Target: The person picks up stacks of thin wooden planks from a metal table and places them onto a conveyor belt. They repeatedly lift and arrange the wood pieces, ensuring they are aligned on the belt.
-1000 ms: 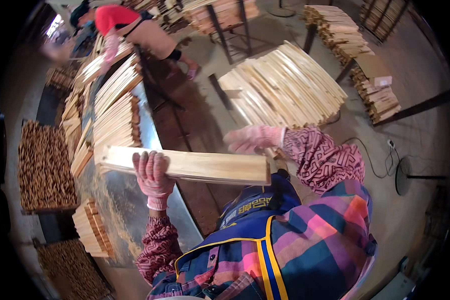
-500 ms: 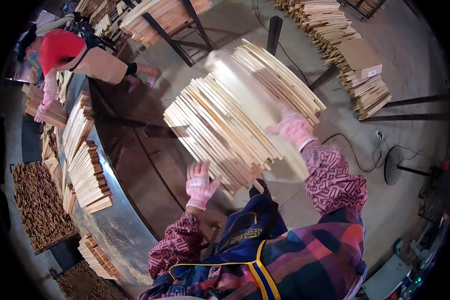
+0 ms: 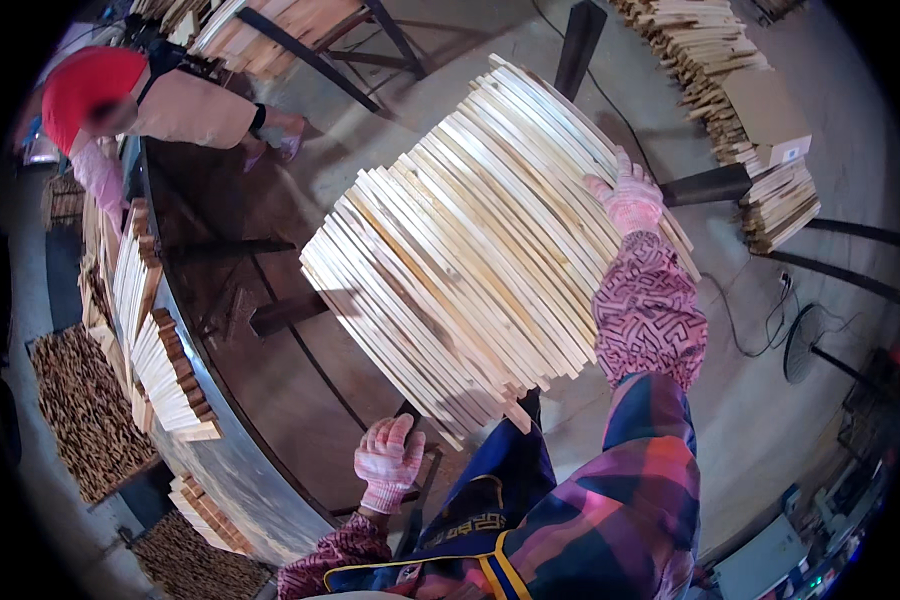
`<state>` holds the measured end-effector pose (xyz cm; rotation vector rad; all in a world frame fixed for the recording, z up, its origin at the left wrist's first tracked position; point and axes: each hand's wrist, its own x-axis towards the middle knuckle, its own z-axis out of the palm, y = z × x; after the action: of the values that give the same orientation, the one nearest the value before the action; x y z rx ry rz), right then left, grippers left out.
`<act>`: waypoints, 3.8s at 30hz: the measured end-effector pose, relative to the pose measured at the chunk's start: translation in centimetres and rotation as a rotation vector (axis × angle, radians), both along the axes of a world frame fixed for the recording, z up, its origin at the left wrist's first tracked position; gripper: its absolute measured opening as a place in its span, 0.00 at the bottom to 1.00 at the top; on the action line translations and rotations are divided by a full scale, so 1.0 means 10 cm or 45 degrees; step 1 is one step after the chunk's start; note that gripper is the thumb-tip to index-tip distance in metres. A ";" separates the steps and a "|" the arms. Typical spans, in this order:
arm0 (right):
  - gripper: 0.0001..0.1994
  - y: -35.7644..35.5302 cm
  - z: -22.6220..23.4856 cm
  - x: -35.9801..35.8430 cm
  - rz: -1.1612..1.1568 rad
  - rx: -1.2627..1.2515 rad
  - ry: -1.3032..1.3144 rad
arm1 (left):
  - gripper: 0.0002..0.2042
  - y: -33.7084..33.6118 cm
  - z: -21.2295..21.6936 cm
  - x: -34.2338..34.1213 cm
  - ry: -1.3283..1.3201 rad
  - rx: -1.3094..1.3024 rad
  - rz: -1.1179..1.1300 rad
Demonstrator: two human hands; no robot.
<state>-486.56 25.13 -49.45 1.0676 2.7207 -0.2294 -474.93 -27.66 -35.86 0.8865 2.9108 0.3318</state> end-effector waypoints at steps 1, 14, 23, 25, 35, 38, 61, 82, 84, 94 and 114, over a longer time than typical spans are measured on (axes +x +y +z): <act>0.48 -0.05 -0.06 -0.05 -0.056 -0.002 0.027 | 0.20 0.01 0.01 0.01 0.010 -0.012 -0.009; 0.39 -1.42 -0.05 0.16 0.333 0.384 0.507 | 0.15 0.00 0.14 0.02 -0.334 -0.223 0.157; 0.40 -3.51 1.30 0.88 0.809 -0.303 0.027 | 0.19 -0.66 0.34 0.34 -0.109 0.340 0.093; 0.39 -3.77 1.66 1.12 0.776 -0.385 0.074 | 0.20 -1.03 0.56 0.51 -0.070 0.457 0.176; 0.20 -6.55 2.05 2.26 0.883 -1.230 0.281 | 0.22 -4.07 0.21 2.74 -0.322 0.271 0.944; 0.20 -7.59 1.96 2.45 1.226 -1.386 0.102 | 0.22 -4.45 0.29 3.26 -0.383 0.269 1.271; 0.27 -8.83 0.96 -3.22 1.225 -0.983 0.756 | 0.28 -6.01 -0.25 0.35 -0.081 0.664 2.263; 0.36 -9.66 1.17 -7.12 1.099 -0.443 0.489 | 0.34 -7.49 -0.65 -2.33 0.206 1.504 2.513; 0.33 -9.57 1.30 -6.62 1.223 -0.372 0.188 | 0.32 -7.48 -0.36 -2.67 -0.243 0.869 2.953; 0.38 -11.11 1.12 -7.46 1.240 -0.747 0.171 | 0.21 -8.13 -0.91 -2.14 0.547 1.622 2.650; 0.43 -10.66 1.66 -4.19 1.516 -0.166 -0.011 | 0.39 -6.84 -1.19 0.25 0.515 2.294 2.146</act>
<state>-528.46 -81.51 -32.85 -0.6423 2.7489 -0.1738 -472.40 -96.02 -47.80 -2.0447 1.8037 2.8790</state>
